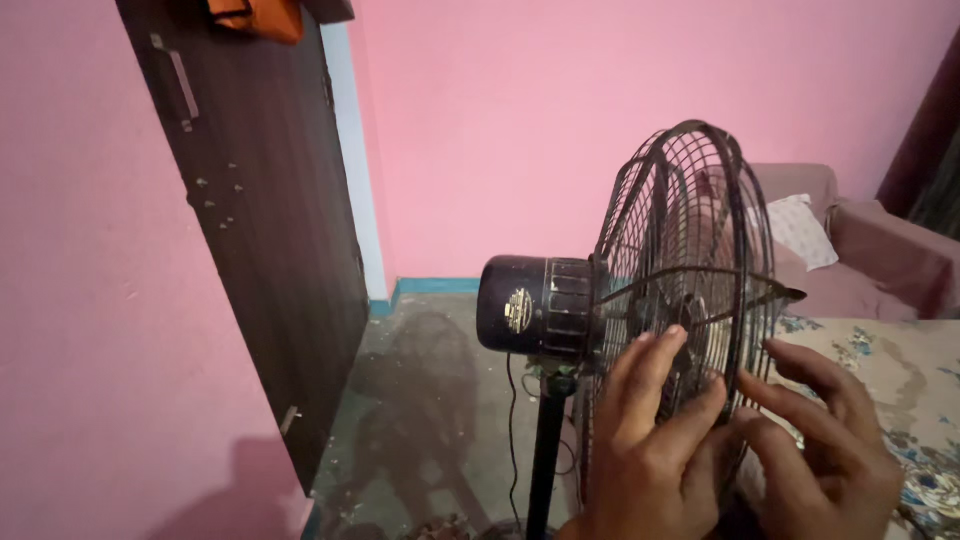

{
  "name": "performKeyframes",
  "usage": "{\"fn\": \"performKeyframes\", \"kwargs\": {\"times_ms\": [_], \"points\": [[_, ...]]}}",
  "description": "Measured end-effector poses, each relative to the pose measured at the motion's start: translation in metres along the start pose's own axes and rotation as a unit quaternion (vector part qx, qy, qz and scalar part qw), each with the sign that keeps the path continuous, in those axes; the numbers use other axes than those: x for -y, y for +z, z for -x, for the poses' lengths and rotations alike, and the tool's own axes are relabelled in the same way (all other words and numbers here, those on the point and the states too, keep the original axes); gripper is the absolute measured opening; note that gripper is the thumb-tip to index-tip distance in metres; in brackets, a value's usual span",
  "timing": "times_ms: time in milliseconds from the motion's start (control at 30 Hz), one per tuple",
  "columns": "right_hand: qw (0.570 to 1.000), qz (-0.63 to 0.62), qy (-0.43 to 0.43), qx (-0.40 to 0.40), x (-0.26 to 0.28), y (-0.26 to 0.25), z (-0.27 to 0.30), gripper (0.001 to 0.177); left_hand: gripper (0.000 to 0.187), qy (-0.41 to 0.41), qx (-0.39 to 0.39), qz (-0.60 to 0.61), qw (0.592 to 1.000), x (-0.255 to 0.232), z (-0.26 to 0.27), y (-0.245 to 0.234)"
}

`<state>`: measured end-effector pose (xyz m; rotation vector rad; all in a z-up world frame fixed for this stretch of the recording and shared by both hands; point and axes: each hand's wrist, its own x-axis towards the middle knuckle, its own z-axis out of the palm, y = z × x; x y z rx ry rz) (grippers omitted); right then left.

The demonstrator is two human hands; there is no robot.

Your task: The person sits on the floor and uses a screwdriver to adjust the fan cage, then aligns and secures the front grille onto the fan. The person handles the fan cage and grille throughout the clip.

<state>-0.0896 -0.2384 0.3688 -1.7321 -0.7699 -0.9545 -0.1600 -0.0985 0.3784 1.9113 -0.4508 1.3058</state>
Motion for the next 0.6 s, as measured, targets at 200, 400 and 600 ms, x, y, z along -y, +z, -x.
{"fn": "performKeyframes", "kwargs": {"times_ms": [200,400,600], "points": [[0.989,0.138,-0.026,0.052,-0.010,-0.012,0.029,0.029,0.023,-0.013,-0.032,-0.003,0.999,0.005,0.022,0.006],[0.997,0.058,0.028,0.040,-0.022,-0.012,0.043,0.029,0.022,-0.059,-0.028,0.013,0.998,-0.001,0.035,0.005],[0.997,0.053,0.041,0.031,-0.026,-0.009,0.050,0.026,0.023,-0.077,-0.013,0.009,0.997,0.000,0.041,0.002]]}}
